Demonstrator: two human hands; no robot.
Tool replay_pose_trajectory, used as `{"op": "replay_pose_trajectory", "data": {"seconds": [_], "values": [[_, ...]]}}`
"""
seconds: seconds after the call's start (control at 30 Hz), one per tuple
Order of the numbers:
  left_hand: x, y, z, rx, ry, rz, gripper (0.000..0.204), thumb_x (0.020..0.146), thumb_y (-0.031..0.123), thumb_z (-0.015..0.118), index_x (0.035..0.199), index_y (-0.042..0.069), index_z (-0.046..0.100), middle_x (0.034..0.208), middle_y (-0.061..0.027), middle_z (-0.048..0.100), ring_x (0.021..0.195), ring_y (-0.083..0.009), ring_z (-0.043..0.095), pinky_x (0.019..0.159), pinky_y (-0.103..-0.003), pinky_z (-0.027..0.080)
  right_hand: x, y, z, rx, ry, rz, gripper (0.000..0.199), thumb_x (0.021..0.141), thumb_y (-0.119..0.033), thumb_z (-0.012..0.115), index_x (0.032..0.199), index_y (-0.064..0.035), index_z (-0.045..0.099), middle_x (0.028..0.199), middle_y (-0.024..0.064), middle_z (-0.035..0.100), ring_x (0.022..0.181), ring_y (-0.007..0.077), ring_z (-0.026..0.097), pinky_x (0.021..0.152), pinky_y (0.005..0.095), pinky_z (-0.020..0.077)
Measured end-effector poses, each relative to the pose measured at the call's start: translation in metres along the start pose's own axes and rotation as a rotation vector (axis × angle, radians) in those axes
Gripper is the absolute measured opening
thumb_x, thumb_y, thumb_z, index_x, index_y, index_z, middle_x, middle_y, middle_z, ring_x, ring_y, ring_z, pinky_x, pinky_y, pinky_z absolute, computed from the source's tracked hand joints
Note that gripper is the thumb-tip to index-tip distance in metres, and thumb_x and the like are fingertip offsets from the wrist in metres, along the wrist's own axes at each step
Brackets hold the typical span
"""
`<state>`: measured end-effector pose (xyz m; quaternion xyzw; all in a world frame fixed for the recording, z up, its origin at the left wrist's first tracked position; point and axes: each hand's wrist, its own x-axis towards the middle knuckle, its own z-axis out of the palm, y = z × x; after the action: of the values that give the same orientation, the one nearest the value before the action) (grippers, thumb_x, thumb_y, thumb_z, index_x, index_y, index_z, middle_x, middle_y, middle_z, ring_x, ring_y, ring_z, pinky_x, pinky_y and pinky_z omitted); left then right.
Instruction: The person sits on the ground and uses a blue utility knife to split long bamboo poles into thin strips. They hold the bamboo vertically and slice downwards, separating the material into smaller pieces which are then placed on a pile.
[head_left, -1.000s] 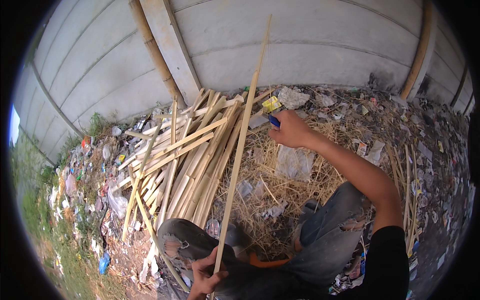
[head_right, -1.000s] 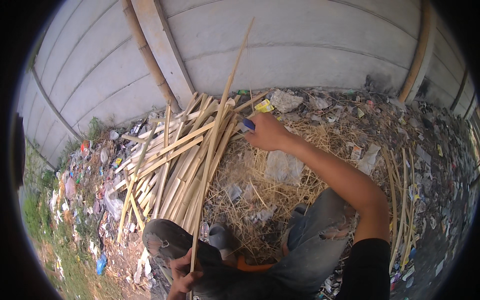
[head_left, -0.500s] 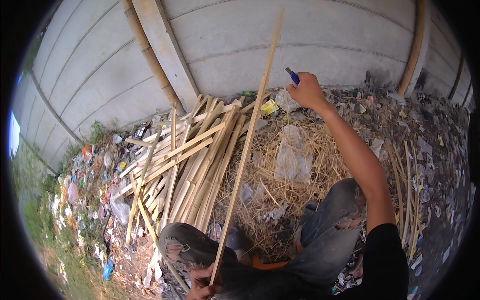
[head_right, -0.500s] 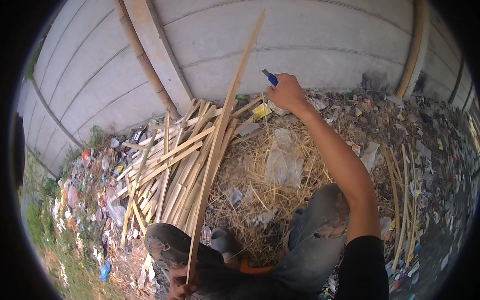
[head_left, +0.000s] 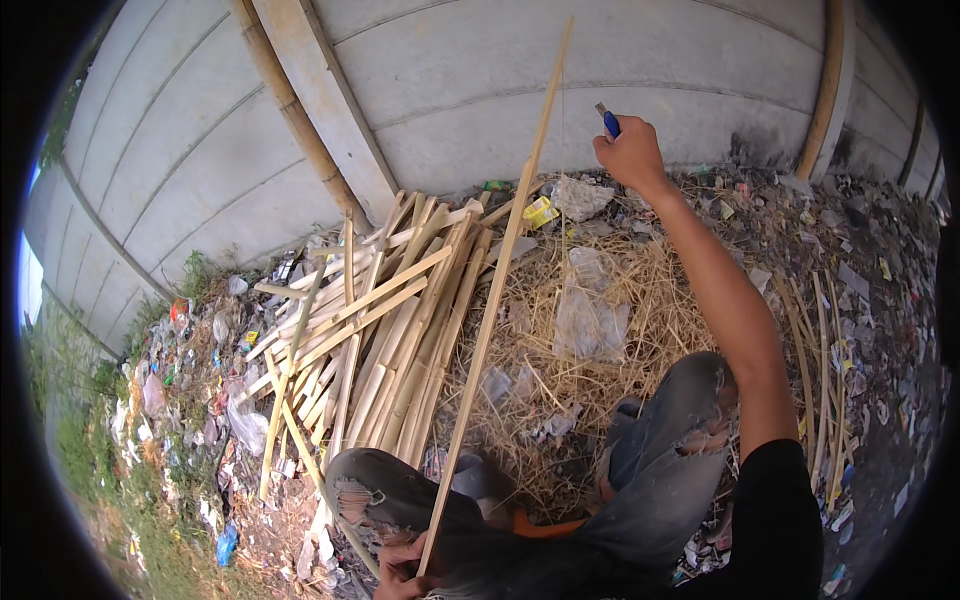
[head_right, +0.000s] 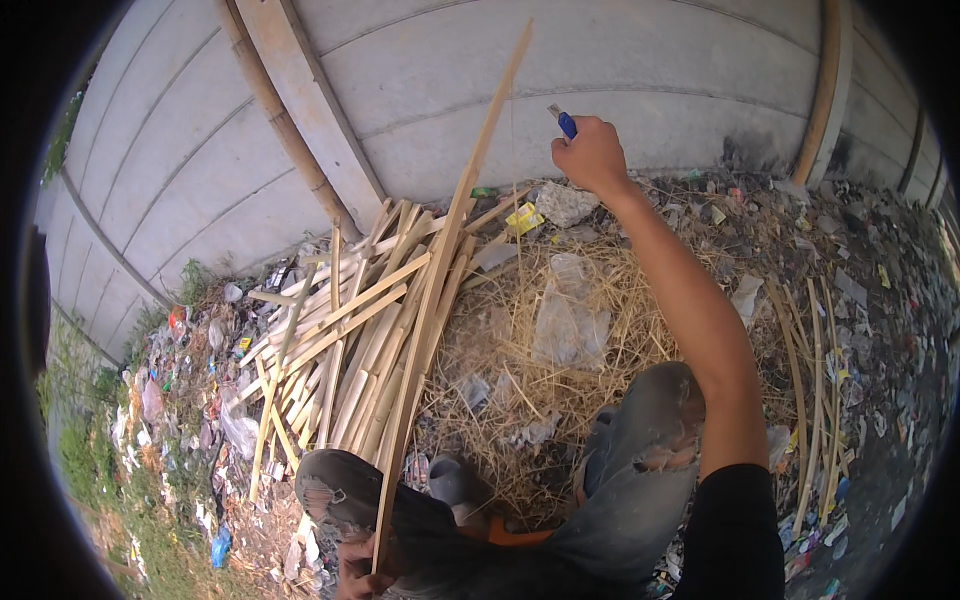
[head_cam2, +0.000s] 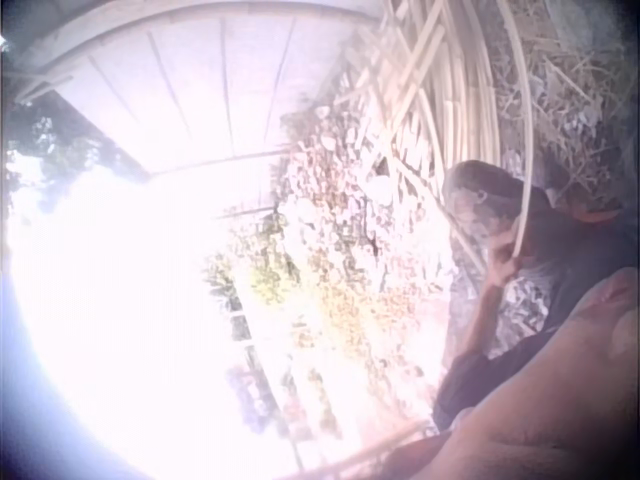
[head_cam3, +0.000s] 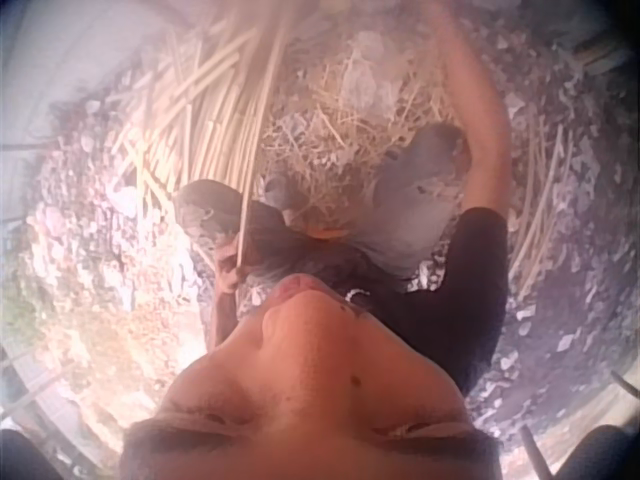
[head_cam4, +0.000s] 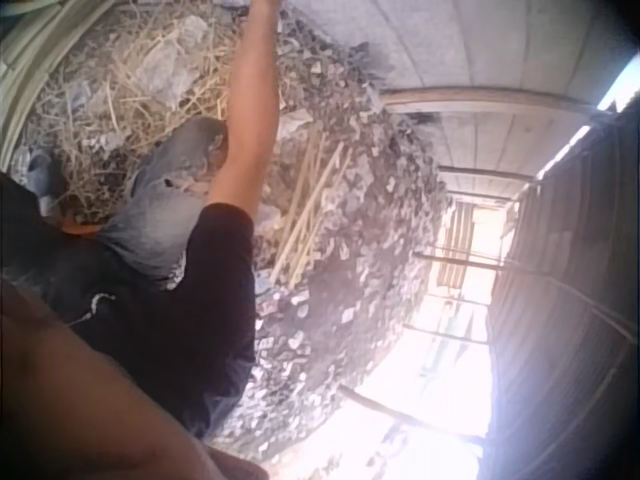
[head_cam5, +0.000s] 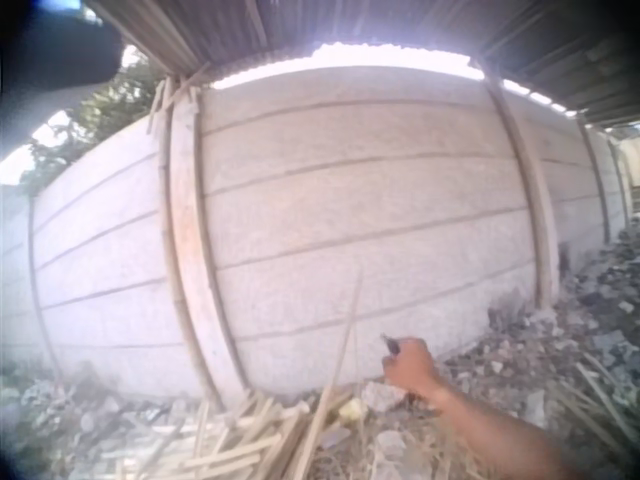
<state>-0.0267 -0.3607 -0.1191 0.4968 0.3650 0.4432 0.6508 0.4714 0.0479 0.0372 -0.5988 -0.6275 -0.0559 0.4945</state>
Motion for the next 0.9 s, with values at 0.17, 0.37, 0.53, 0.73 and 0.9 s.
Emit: {"op": "replay_pose_trajectory", "data": {"seconds": [0.17,0.37,0.53,0.73,0.9], "values": [[-0.003,-0.004,-0.004,0.032,0.009,0.006,0.062,0.076,0.007,0.077,0.134,-0.004,0.058,0.111,-0.0154,0.058,0.082,-0.0170,0.060,0.067,-0.028,0.049,0.005,-0.008,0.006,-0.135,-0.158,-0.094,0.019,0.080,-0.014,0.065,0.069,0.0002,0.058,0.062,0.0201,0.060,0.062,0.0410,0.061,0.062,0.0476,0.0503],[-0.008,-0.009,-0.009,0.075,0.018,0.021,0.057,0.078,0.008,0.078,0.131,-0.002,0.061,0.123,-0.0171,0.056,0.090,-0.0184,0.060,0.072,-0.028,0.050,0.009,-0.028,-0.012,0.029,-0.124,-0.227,0.021,0.079,-0.011,0.068,0.066,0.0009,0.056,0.062,0.0208,0.059,0.061,0.0411,0.059,0.061,0.0471,0.0480],[-0.012,-0.016,-0.018,0.134,0.008,0.053,0.053,0.079,0.010,0.079,0.129,-0.001,0.063,0.134,-0.0184,0.055,0.096,-0.0196,0.061,0.075,-0.029,0.051,0.028,-0.027,-0.030,-0.084,-0.164,-0.209,0.023,0.077,-0.011,0.068,0.064,0.0024,0.055,0.061,0.0218,0.058,0.060,0.0407,0.058,0.060,0.0478,0.0467],[-0.042,-0.035,-0.034,0.306,0.045,0.072,0.050,0.080,0.013,0.081,0.126,0.001,0.064,0.144,-0.0209,0.054,0.106,-0.0221,0.061,0.081,-0.031,0.053,0.035,-0.027,-0.035,-0.239,-0.332,-0.106,0.021,0.071,-0.012,0.068,0.064,0.0035,0.056,0.065,0.0242,0.060,0.067,0.0442,0.062,0.066,0.0499,0.0496],[-0.050,-0.025,-0.018,0.169,0.250,-0.138,0.061,0.077,0.019,0.084,0.130,0.003,0.059,0.145,-0.0234,0.053,0.117,-0.0262,0.059,0.088,-0.036,0.052,0.078,0.033,-0.050,-0.390,-0.225,0.145,0.027,0.075,-0.021,0.067,0.082,0.0053,0.066,0.090,0.0285,0.069,0.090,0.0457,0.068,0.080,0.0489,0.0554]]}}
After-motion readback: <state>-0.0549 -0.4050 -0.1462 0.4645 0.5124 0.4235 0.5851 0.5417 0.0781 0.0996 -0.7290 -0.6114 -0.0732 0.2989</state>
